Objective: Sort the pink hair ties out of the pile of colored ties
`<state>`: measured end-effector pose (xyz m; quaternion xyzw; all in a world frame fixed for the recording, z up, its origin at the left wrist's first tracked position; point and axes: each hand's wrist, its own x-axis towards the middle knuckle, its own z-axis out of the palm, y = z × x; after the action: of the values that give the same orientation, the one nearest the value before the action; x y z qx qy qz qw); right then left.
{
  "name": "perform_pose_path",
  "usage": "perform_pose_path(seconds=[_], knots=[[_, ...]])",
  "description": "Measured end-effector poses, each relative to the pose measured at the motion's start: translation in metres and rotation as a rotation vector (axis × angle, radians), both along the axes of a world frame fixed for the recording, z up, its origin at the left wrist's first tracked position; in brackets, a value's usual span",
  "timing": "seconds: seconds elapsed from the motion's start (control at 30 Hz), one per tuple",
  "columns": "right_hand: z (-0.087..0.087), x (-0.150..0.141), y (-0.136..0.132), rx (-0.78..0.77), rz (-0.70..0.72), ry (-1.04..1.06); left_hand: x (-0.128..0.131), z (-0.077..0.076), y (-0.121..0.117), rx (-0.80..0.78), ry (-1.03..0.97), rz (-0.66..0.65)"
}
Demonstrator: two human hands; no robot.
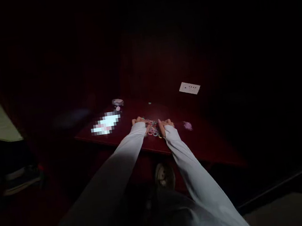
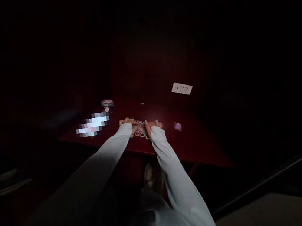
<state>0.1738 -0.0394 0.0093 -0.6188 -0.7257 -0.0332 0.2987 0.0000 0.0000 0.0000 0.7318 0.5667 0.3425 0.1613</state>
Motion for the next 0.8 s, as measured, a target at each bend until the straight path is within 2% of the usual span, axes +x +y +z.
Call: perform_pose_path(seconds=[0.13,0.23,0.43,0.63,0.8], knots=[[-0.003,0.003,0.001,0.054,0.051,0.009,0.005,-0.004,0.003,-0.001,-0.141,0.109],[-0.004,0.004,0.004,0.058,0.08,0.031,0.004,0.0,0.003,-0.023,-0.201,0.154],[-0.006,0.001,0.01,0.044,0.089,0.087,-0.009,0.007,0.003,-0.015,-0.234,0.06],[-0.008,0.004,0.015,0.127,-0.008,0.229,-0.008,0.007,0.002,-0.032,-0.232,-0.002],[-0.006,0.004,0.014,0.114,0.118,0.216,-0.009,0.014,-0.004,-0.044,-0.207,-0.049]])
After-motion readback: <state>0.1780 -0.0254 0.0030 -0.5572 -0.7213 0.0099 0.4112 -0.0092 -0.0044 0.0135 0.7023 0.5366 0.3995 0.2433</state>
